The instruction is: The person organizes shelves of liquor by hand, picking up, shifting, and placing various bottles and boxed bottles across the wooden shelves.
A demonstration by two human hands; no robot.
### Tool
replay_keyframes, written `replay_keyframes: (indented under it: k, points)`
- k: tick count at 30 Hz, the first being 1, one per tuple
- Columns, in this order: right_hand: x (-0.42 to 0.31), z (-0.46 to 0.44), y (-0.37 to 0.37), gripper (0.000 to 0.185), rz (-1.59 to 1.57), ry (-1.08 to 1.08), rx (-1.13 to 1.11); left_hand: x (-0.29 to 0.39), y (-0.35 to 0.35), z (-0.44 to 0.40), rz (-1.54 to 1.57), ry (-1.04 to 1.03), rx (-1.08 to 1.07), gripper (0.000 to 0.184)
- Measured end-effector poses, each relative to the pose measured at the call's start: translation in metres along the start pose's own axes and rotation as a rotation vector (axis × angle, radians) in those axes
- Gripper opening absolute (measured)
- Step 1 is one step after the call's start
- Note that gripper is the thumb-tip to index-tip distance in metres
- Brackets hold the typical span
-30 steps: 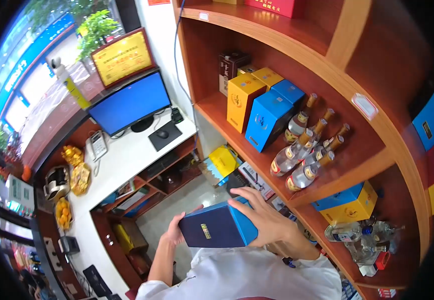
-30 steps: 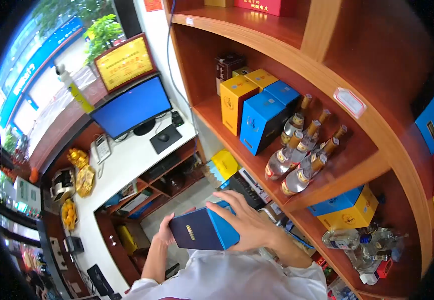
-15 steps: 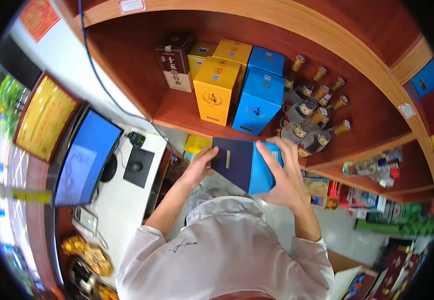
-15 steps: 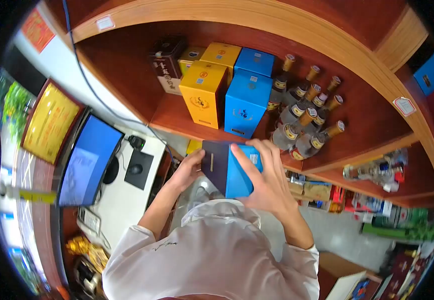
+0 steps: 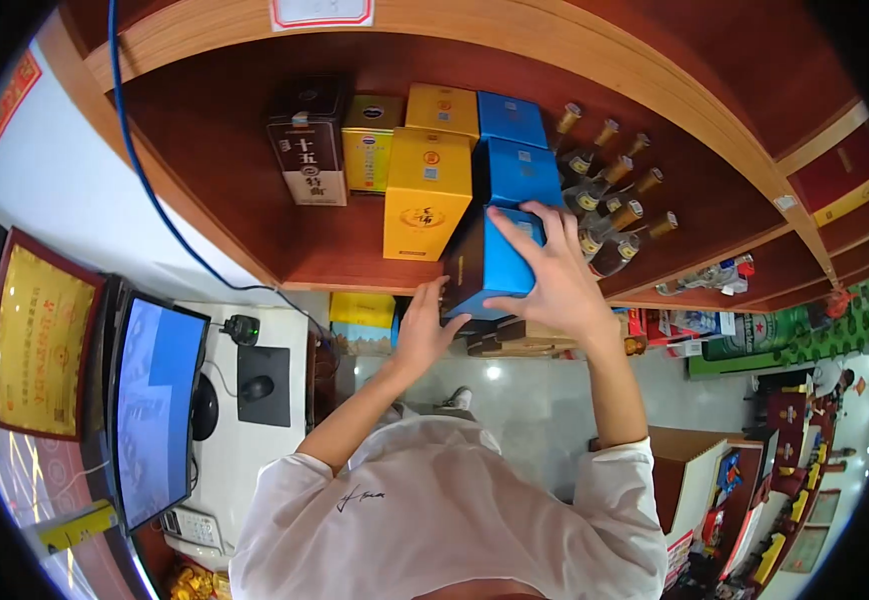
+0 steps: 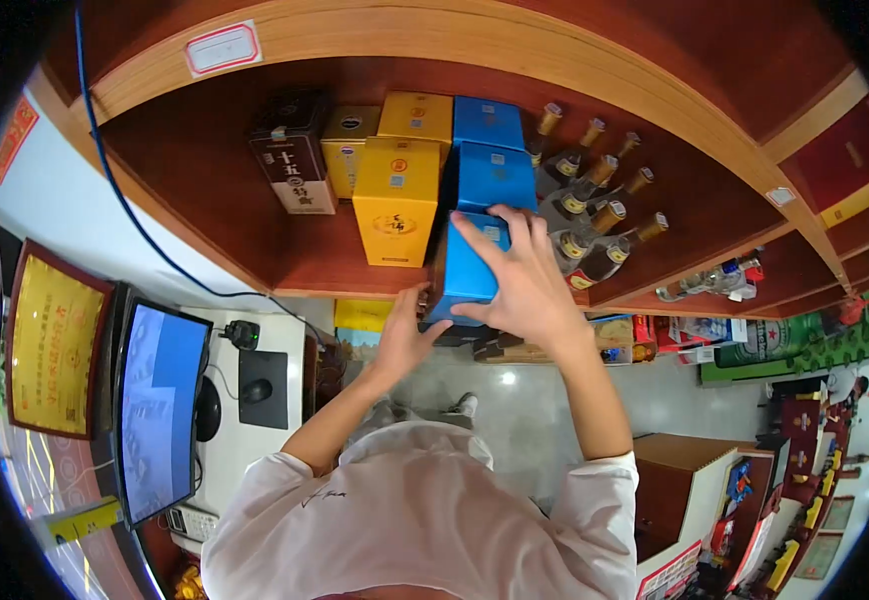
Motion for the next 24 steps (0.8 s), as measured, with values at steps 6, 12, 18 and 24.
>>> replay_keyframes:
  k: [6,12,18,24]
  points:
    - [0.005,0.008,0.005,0.094,0.094,0.000,0.077,0.001,-0.013,0.001,0.021,0.008,0.008,0.077]
    - [0.022,0.009,0.001,0.091,0.007,0.035,0.013,-0.006,-0.035,0.004,0.120,0.043,0.041,0.078]
    - [0.025,0.009,-0.006,0.096,-0.035,0.073,0.066,-0.009,-0.029,0.010,0.123,0.063,0.048,0.083]
    - [0.019,0.004,-0.007,0.089,-0.038,0.132,0.177,0.035,-0.023,0.009,0.086,0.011,0.089,0.100]
Point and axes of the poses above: each hand's wrist, its own z-axis away from the middle knuckle, its own y-axis out of the back of the hand, x = y × z, the point moved 5 cm from there along -z, towards the middle knuckle, and after that the axes turned 14 degrees about z, right-handed, at the moved point
